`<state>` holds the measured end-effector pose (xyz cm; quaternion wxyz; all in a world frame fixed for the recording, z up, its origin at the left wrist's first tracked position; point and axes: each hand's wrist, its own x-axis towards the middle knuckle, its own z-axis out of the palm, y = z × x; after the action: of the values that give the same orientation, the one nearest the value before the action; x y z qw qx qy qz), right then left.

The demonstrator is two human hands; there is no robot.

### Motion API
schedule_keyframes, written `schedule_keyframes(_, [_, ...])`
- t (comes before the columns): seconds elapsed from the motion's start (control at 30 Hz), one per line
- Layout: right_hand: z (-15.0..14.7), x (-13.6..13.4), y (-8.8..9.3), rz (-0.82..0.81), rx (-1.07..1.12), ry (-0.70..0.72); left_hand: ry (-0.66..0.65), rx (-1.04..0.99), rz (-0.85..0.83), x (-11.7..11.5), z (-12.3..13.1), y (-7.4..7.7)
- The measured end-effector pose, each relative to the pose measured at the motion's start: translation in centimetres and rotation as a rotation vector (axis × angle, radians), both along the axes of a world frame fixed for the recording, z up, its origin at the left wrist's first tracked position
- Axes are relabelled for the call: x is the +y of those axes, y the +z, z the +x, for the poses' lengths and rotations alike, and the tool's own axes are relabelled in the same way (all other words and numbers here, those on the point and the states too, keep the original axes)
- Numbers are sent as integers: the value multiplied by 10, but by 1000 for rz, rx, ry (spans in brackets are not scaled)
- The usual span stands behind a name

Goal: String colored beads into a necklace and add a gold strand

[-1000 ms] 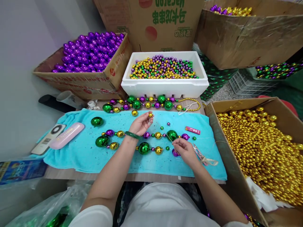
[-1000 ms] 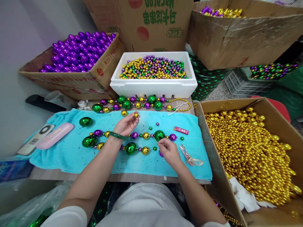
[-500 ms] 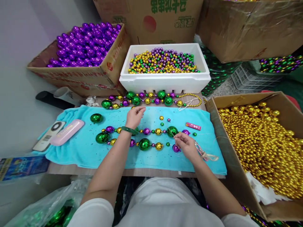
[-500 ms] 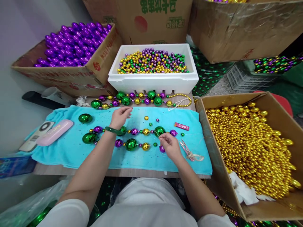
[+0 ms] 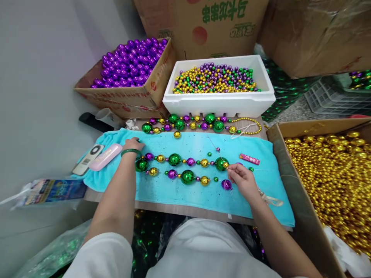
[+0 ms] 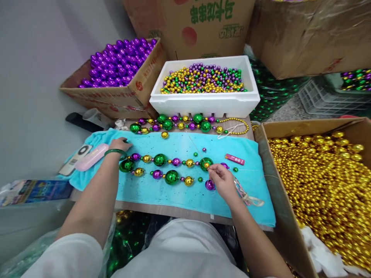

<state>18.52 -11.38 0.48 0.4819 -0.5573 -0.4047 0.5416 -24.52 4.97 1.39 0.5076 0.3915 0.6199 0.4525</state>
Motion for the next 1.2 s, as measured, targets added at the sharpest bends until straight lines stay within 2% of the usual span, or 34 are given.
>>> schedule_keyframes(0.13, [0, 2, 4, -11, -25, -15, 157, 204, -47, -8, 17, 1])
schedule_keyframes(0.23, [5, 1, 7, -8, -33, -36, 115, 198, -46, -21, 48, 13])
schedule_keyframes(0.37, [14, 0, 11, 13, -49, -77, -28, -98, 70, -45, 89, 33])
schedule_keyframes(0.47, [16, -1, 14, 14, -58, -87, -44, -240, 70, -61, 111, 40])
schedule_keyframes(0.6, [7, -7, 14, 19, -47, -41, -58, -491, -14, -75, 137, 38])
schedule_keyframes(0.73, [-10, -16, 11, 16, 1, 70, -106, -729, -98, -81, 159, 32])
schedule_keyframes(0.87, [-21, -22, 11, 14, -11, 152, -125, -825, -101, -83, 167, 27])
schedule_keyframes(1.03, [-21, -22, 14, 31, -49, 154, -177, -835, -37, -88, 163, 25])
schedule_keyframes(1.2, [-21, -21, 15, 25, -56, 158, -181, -821, -92, -90, 158, 21])
